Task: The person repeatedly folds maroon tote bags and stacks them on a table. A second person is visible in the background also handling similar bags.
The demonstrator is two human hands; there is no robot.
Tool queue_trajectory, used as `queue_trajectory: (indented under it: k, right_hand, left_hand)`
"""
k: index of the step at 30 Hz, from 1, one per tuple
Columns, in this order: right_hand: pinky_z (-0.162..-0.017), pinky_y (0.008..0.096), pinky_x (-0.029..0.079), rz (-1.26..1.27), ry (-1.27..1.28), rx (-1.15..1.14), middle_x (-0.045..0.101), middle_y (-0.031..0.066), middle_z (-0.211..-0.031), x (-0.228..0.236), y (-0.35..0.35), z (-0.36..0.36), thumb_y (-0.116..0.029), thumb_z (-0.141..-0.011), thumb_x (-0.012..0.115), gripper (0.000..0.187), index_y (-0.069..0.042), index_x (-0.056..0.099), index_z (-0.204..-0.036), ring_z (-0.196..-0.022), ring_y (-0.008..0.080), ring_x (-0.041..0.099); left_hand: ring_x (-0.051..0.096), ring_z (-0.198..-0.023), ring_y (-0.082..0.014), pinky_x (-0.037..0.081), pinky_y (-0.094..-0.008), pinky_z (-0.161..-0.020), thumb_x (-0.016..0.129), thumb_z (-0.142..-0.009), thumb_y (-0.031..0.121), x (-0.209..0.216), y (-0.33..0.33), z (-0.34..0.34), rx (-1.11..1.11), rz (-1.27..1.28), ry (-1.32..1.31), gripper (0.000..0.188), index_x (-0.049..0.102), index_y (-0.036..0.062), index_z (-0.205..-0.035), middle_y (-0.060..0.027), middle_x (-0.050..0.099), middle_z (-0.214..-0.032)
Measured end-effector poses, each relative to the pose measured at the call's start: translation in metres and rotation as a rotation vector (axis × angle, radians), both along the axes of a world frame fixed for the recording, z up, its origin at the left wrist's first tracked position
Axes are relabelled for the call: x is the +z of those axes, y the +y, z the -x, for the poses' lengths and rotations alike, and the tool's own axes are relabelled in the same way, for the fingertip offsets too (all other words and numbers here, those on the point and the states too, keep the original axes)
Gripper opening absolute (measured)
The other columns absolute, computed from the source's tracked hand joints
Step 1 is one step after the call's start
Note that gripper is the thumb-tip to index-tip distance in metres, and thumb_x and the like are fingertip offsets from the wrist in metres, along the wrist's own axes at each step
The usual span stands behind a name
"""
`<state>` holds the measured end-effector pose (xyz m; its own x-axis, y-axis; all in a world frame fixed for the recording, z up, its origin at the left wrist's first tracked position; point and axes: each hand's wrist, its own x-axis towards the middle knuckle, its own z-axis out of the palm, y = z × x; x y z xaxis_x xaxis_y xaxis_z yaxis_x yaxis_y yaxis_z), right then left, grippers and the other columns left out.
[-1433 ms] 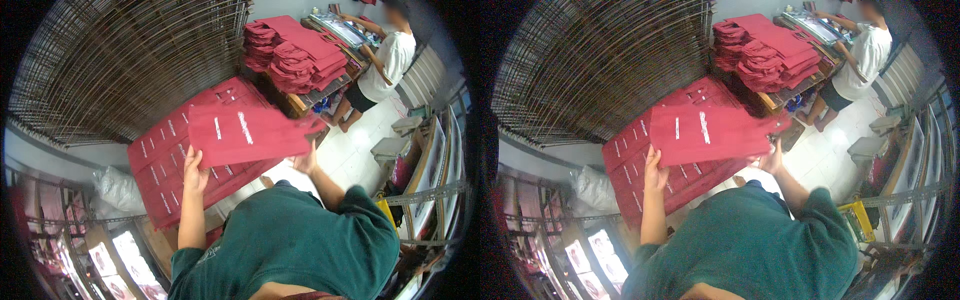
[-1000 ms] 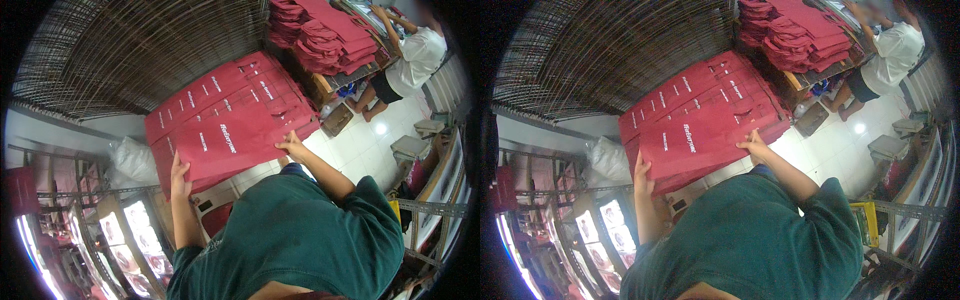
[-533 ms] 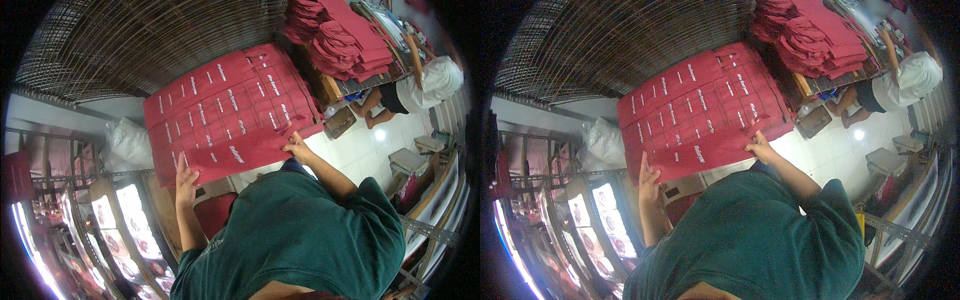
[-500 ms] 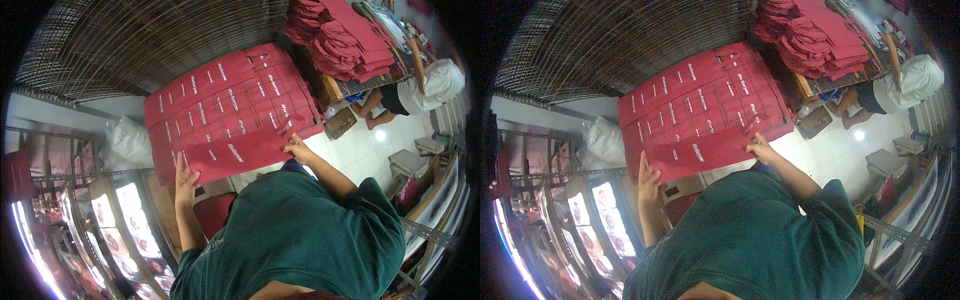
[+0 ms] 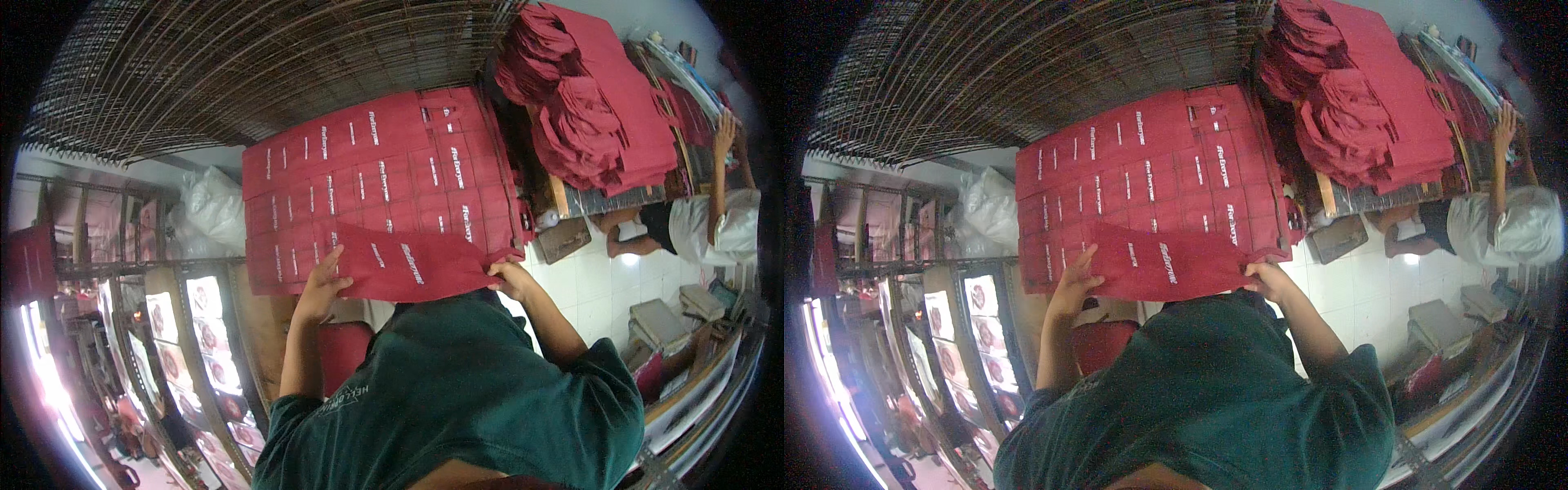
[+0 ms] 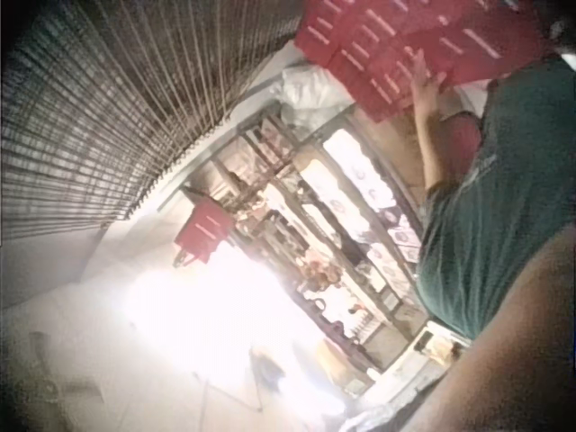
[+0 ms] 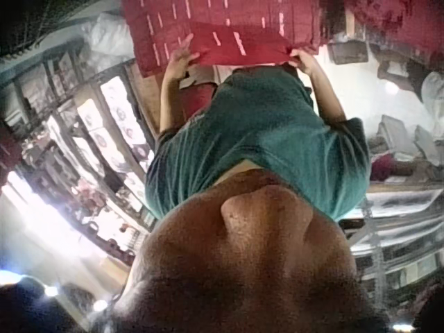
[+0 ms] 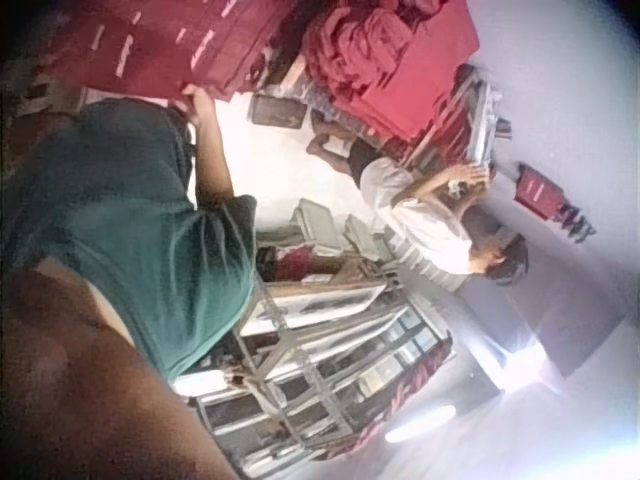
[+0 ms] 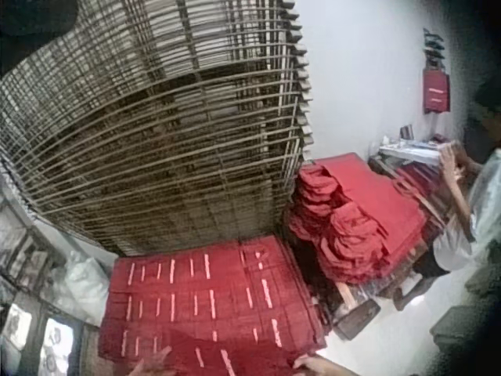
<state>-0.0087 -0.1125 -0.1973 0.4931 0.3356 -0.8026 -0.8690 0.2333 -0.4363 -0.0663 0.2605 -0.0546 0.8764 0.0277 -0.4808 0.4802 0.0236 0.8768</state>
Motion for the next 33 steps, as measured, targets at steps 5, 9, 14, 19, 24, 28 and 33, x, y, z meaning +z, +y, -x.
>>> queue_trajectory:
  k: [5,9,14,19,24,28,33]
  right_hand:
    - [-0.064,0.0288,0.048,0.155,-0.288,0.106,0.056,0.0039,-0.095,-0.013,-0.023,-0.089,0.006,-0.066,0.055,0.047,-0.009,0.052,-0.111,-0.081,0.0168,0.057]
    - [-0.075,0.0251,0.043,0.243,-0.683,0.011,0.056,0.0041,-0.1,-0.039,-0.025,-0.173,0.01,-0.065,0.054,0.046,-0.004,0.052,-0.109,-0.091,0.0146,0.053]
    - [-0.077,0.0255,0.042,0.171,-0.786,-0.285,0.053,0.008,-0.114,-0.08,0.003,-0.251,0.013,-0.067,0.044,0.076,-0.014,0.03,-0.137,-0.094,0.0165,0.052]
    - [-0.093,0.0334,0.038,0.419,-0.69,-0.37,0.036,0.0149,-0.134,-0.252,0.003,-0.34,0.004,-0.071,0.046,0.071,-0.006,0.023,-0.138,-0.122,0.0274,0.037]
    - [-0.101,0.0392,0.029,0.738,-0.589,-0.216,0.033,0.02,-0.135,-0.322,-0.019,-0.404,-0.007,-0.073,0.05,0.061,0.0,0.032,-0.131,-0.127,0.032,0.03]
    - [-0.098,0.0399,0.03,0.666,-0.786,-0.35,0.044,0.0207,-0.123,-0.293,-0.008,-0.424,-0.009,-0.073,0.051,0.052,0.002,0.041,-0.123,-0.118,0.0341,0.038]
    - [-0.095,0.0395,0.033,0.776,-0.838,-0.246,0.05,0.0176,-0.111,-0.267,-0.014,-0.433,-0.008,-0.074,0.052,0.047,0.001,0.042,-0.119,-0.105,0.0322,0.047]
  left_hand:
    - [0.015,-0.135,-0.024,0.017,-0.0316,-0.107,0.055,-0.073,-0.004,-0.033,-0.006,-0.088,-0.188,-0.12,0.04,0.071,0.025,0.0031,-0.137,-0.0154,0.023,-0.143]
    - [0.017,-0.134,-0.0227,0.024,-0.0312,-0.104,0.053,-0.074,-0.006,-0.051,-0.006,-0.153,-0.261,-0.231,-0.261,0.072,0.023,0.0043,-0.138,-0.0152,0.023,-0.143]
    - [0.035,-0.12,-0.0166,0.043,-0.0266,-0.086,0.052,-0.075,-0.012,-0.097,-0.027,-0.216,-0.081,-0.333,-0.329,0.079,0.012,0.0074,-0.141,-0.0117,0.027,-0.141]
    - [0.048,-0.112,-0.0277,0.047,-0.0376,-0.082,0.064,-0.073,0.005,-0.253,-0.024,-0.194,0.021,-0.505,-0.359,0.084,0.014,0.0091,-0.141,-0.0197,0.031,-0.138]
    - [0.059,-0.08,-0.0325,0.047,-0.0418,-0.071,0.069,-0.073,0.024,-0.279,-0.035,-0.039,-0.328,-0.714,-0.172,0.084,0.02,0.0129,-0.14,-0.025,0.053,-0.112]
    - [0.06,-0.082,-0.033,0.047,-0.0395,-0.075,0.071,-0.07,0.039,-0.277,0.002,0.087,-0.517,-0.666,0.432,0.087,0.024,0.0129,-0.138,-0.0224,0.06,-0.098]
    - [0.056,-0.1,-0.0382,0.046,-0.0418,-0.08,0.071,-0.069,0.04,-0.24,0.025,0.118,-0.34,-0.71,0.826,0.084,0.028,0.0125,-0.136,-0.0232,0.057,-0.11]
